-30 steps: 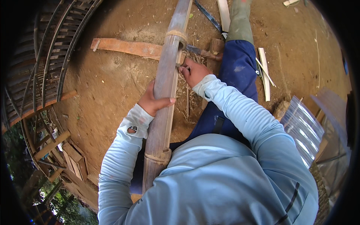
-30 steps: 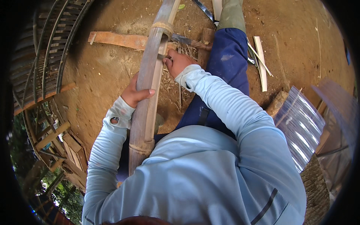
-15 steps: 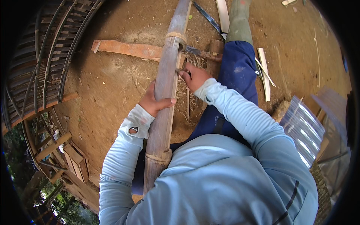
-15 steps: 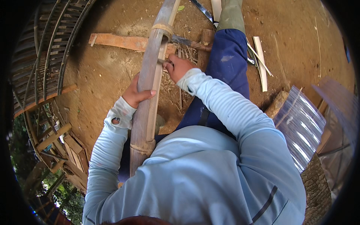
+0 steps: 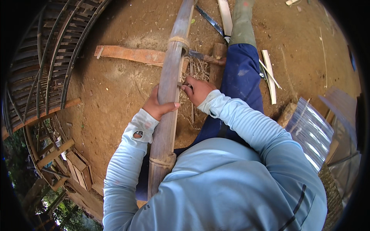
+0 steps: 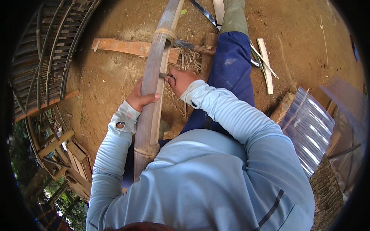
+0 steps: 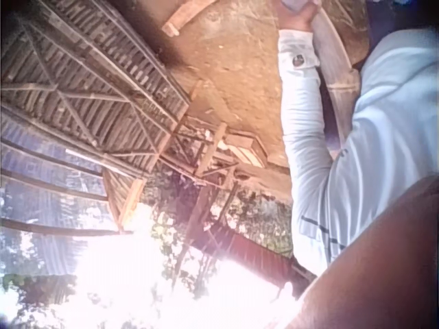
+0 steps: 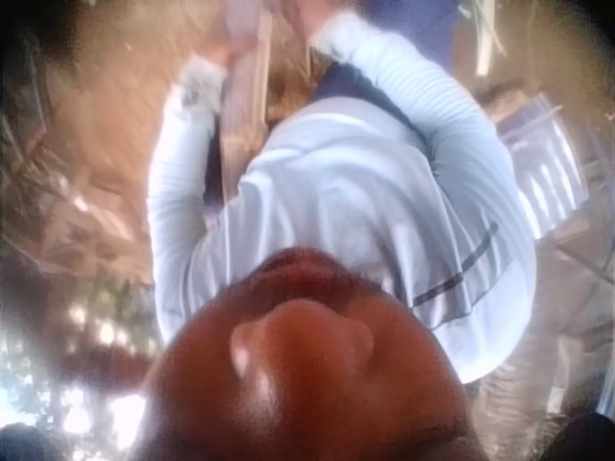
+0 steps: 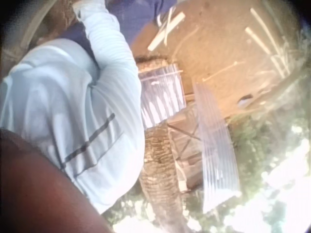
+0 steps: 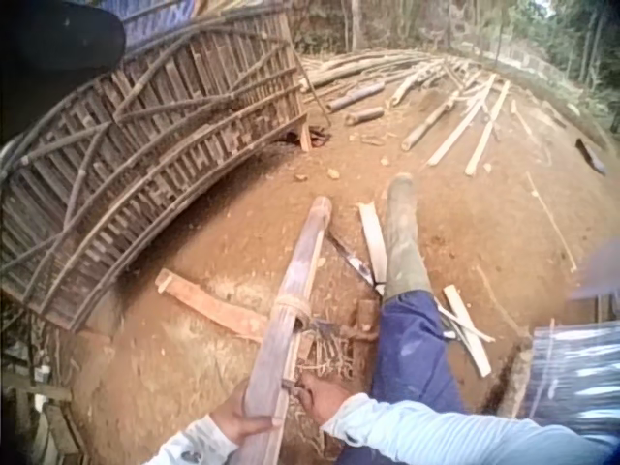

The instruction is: The person sits on the ground and uses a small knife to carve and smooth the interior surface of a long bamboo tube. The person repeatedly scrapes the inner walls, removes shavings, and adjusts grip along the length of the bamboo.

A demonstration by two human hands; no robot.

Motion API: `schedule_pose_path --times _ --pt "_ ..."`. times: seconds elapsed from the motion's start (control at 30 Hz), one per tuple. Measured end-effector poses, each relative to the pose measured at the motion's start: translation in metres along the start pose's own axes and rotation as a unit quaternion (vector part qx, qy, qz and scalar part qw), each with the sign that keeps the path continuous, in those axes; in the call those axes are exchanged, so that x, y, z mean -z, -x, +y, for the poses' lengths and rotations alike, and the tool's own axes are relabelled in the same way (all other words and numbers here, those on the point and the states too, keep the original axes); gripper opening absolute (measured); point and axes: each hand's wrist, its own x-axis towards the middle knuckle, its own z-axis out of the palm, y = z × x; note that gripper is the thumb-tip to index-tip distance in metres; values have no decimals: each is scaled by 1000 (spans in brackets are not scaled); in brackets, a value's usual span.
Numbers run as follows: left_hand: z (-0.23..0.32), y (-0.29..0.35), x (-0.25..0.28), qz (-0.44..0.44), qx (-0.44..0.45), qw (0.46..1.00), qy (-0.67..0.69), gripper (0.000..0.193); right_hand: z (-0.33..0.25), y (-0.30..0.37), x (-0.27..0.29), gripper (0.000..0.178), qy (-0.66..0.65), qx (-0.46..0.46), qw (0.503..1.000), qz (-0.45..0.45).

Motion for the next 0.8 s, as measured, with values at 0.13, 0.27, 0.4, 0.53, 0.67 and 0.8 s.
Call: schedule_pose_path --times 0.13,0.27,0.4,0.53,0.67,0.8 --pt "3 -1 -2 -3 4 1000 -5 99 12 -22 1 26 -7 10 999 39" --pt "-2 -1 3 0 -7 1000 -19 99 3 -7 1 25 -11 2 1000 11" --pt "4 0 -2 -4 6 1000 -4 99 16 -28 -1 24 -22 -16 998 60" --pt "-6 -2 4 2 -8 1000 -19 100 16 -11 -7 25 -15 16 999 37" --pt "-1 0 0 0 -3 1000 -17 98 22 -27 -8 25 -23 18 998 52" --pt "-4 0 1 4 -1 1000 -8 96 17 -10 -12 26 -42 22 998 49"
